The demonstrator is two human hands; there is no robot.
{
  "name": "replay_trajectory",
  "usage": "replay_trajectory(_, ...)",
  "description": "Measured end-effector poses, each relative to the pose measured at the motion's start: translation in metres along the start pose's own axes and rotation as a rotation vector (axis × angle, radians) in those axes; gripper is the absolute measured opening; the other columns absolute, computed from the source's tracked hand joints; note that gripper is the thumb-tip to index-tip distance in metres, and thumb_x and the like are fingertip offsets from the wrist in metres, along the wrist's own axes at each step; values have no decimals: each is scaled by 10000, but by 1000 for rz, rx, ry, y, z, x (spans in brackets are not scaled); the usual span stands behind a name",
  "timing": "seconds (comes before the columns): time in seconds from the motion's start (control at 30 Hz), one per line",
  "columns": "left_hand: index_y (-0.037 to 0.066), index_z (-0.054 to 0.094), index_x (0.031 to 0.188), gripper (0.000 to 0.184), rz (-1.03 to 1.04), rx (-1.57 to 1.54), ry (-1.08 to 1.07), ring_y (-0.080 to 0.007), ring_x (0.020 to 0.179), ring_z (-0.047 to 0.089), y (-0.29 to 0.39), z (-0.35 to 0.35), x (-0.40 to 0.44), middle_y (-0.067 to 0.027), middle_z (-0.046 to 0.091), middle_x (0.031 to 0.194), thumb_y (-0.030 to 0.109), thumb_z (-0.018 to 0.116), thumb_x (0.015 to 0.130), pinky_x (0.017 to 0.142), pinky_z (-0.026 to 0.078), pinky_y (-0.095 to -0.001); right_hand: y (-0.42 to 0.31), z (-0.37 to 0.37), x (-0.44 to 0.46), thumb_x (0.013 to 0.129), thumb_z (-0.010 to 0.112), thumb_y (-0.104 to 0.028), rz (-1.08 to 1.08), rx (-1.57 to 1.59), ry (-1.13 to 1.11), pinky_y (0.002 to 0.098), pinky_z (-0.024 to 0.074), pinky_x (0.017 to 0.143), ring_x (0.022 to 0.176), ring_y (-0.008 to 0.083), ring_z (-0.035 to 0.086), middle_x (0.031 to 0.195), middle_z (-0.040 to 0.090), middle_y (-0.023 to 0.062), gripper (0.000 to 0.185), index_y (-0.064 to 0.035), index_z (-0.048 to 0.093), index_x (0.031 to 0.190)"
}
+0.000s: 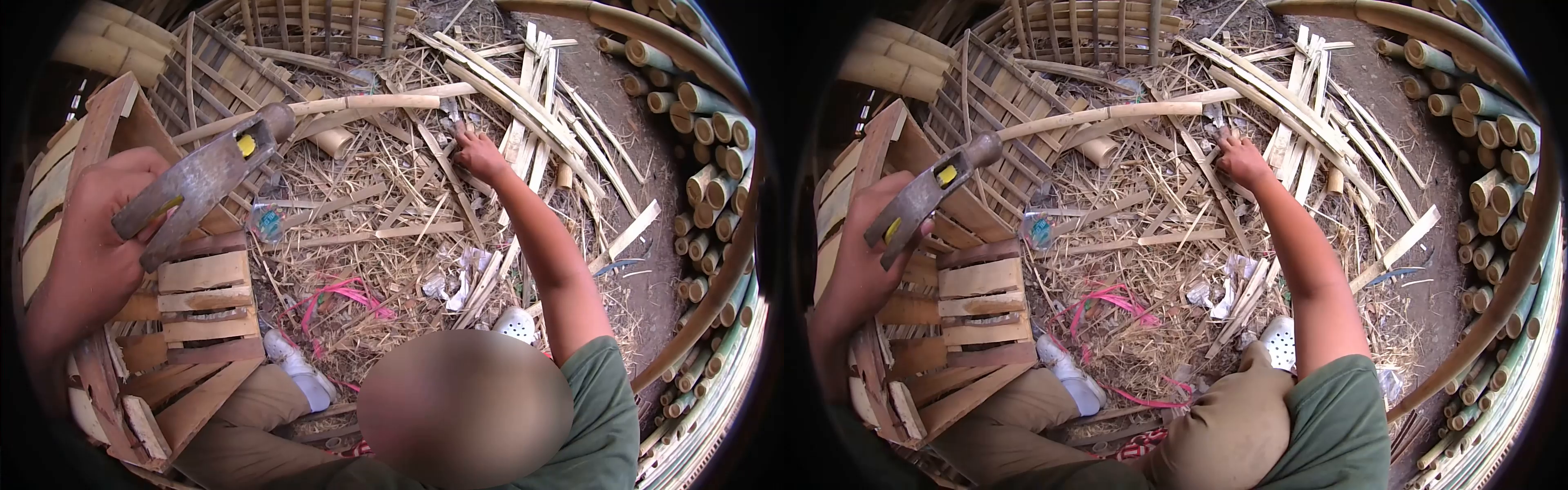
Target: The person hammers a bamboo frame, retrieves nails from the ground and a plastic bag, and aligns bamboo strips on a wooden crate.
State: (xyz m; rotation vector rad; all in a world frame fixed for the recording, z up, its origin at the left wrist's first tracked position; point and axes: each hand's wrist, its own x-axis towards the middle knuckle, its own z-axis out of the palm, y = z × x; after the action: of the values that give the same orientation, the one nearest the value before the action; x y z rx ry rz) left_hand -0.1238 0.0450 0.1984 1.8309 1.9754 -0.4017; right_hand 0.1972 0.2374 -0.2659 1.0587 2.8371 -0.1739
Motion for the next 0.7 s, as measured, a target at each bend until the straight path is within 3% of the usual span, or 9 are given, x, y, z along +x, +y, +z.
replay_trajectory(0.13,26,556,1210,351,1,-33,-23,-262,1152,526,7,-1,0,-123,538,1226,159,689,913,1017,388,-359,3,11,-4,895,542,-176,-23,-10,-36,422,414,969,1365,280,391,1454,433,151,183,-163,714,957)
replay_trajectory(0.2,26,557,1204,345,-16,-37,-23,-261,1152,526,8,-1,1,-122,537,1225,160,687,914,1016,389,-358,9,25,-5,919,509,-185,-66,-85,205,391,415,902,1165,264,499,1283,523,136,174,-134,673,944)
replay_trajectory(0.23,28,556,1201,342,-4,-17,-30,-259,1154,526,7,-2,1,-121,536,1225,157,688,914,1016,390,-358,11,26,-6,919,509,-185,-65,-85,205,391,415,902,1165,264,499,1283,523,136,174,-134,673,944)
replay_trajectory(0.3,29,555,1198,339,9,2,-38,-257,1155,526,3,-2,1,-121,534,1226,155,689,913,1016,391,-357,14,25,-7,883,545,-160,136,8,111,409,443,852,1123,280,509,1137,541,126,142,-132,658,964)
replay_trajectory(0.4,34,554,1193,336,36,-18,-20,-255,1154,526,2,1,0,-120,535,1221,148,693,909,1015,391,-354,16,17,-8,835,582,-113,192,275,171,429,482,826,1157,282,520,1296,518,140,169,-143,701,951)
replay_trajectory(0.5,37,549,1205,349,22,-30,-35,-254,1153,526,1,1,0,-120,534,1220,146,695,907,1015,391,-354,12,7,-7,801,609,-111,149,252,28,437,492,800,1145,276,534,1330,507,149,148,-181,730,850)
replay_trajectory(0.6,39,549,1207,349,96,14,18,-253,1154,525,-6,3,-1,-120,534,1224,145,694,908,1016,391,-352,-1,2,-11,765,638,-130,131,176,124,416,494,830,1146,265,538,1378,490,150,133,-219,737,748)
replay_trajectory(0.63,41,550,1208,349,79,15,-5,-251,1157,525,-4,1,0,-119,534,1226,146,694,909,1017,390,-352,-1,3,-11,765,638,-130,132,178,124,416,494,830,1146,265,538,1378,490,150,133,-219,737,748)
replay_trajectory(0.7,42,551,1209,348,63,16,-28,-249,1159,524,-4,1,0,-119,534,1228,147,694,909,1019,389,-352,1,3,-10,765,645,-167,21,71,167,406,473,808,1052,273,537,1184,553,107,113,-210,742,804)
